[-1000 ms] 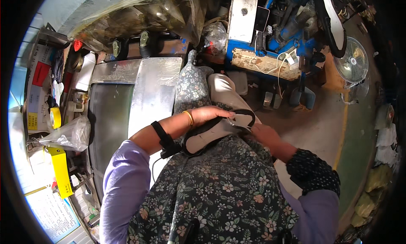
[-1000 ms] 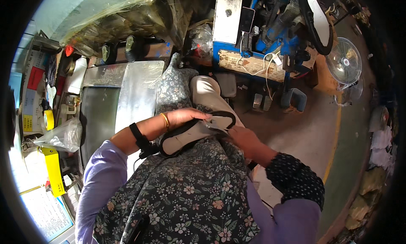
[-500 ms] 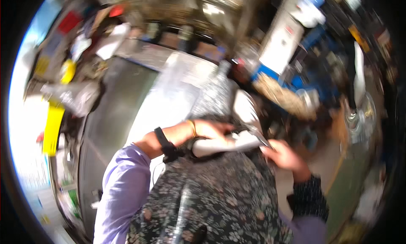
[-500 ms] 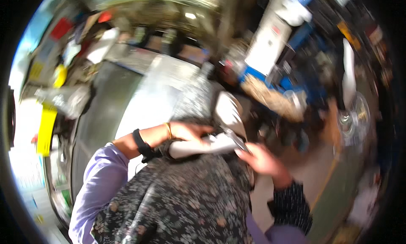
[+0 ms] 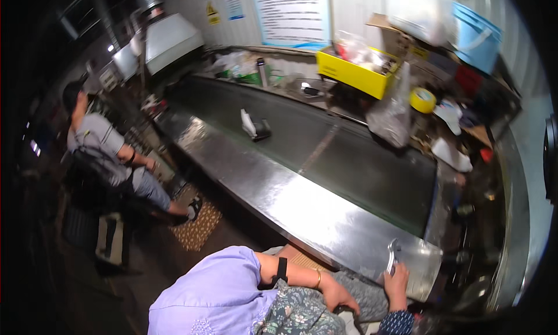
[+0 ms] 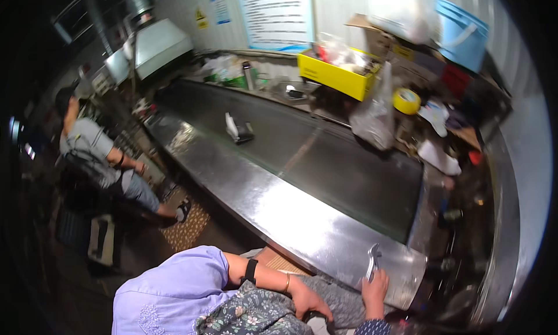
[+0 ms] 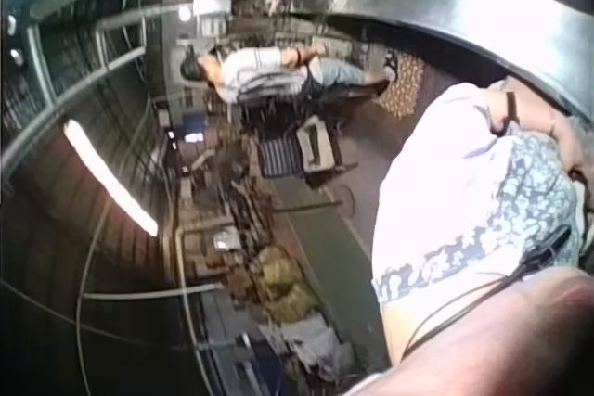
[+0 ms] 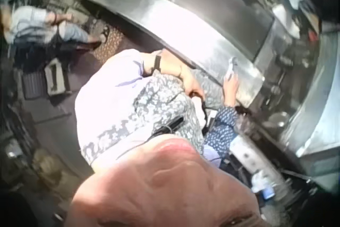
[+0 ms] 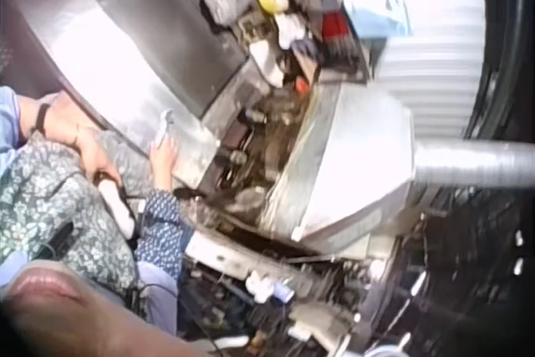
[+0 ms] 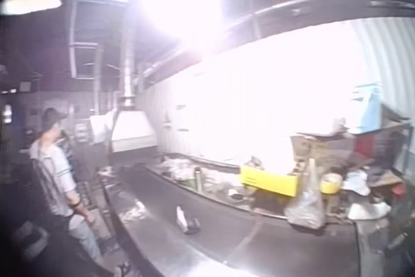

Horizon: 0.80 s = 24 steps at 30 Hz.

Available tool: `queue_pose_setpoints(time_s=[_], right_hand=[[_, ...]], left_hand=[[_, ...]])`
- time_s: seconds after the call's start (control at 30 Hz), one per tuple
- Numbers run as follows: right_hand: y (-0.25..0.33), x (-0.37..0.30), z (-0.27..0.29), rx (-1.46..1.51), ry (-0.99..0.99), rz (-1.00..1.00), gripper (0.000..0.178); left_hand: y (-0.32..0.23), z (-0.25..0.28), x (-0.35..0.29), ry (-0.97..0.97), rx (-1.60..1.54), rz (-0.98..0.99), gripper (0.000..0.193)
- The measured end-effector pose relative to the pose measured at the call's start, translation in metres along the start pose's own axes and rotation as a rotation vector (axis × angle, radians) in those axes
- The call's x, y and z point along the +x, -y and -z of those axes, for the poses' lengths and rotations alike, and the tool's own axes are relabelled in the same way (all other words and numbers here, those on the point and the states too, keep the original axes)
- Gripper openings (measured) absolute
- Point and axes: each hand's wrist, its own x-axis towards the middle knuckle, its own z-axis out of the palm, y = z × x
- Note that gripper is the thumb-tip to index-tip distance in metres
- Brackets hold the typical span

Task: Placing shoe uppers onto lasting machine molds and operating the machine in a factory setting.

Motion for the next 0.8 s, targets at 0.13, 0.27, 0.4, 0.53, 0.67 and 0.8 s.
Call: queue_pose_setpoints(time_s=[0.13, 0.27, 0.4, 0.53, 0.67, 0.8], right_hand=[[-0.001, -0.056, 0.0, 0.252, -0.138, 0.138, 0.017], [0.0, -0.15, 0.006, 0.379, 0.529, -0.551, 0.019], [0.016, -0.155, -0.006, 0.557, 0.492, -0.69, 0.025], [0.041, -0.12, -0.011, 0.633, 0.423, -0.728, 0.03], [0.059, -0.106, -0.009, 0.684, 0.389, -0.778, 0.036], [0.069, -0.107, -0.009, 0.751, 0.345, -0.825, 0.042]], left_hand=[[0.017, -0.006, -0.011, -0.108, -0.037, 0.017, 0.086], [0.041, 0.003, -0.003, -0.102, -0.16, -0.064, 0.075], [0.067, 0.016, 0.013, -0.068, -0.08, 0.002, 0.075], [0.081, 0.019, 0.015, -0.126, -0.009, 0.114, 0.073], [0.079, 0.012, 0.006, -0.175, 0.029, 0.129, 0.063], [0.067, 0.006, 0.001, -0.324, 0.035, 0.058, 0.057]])
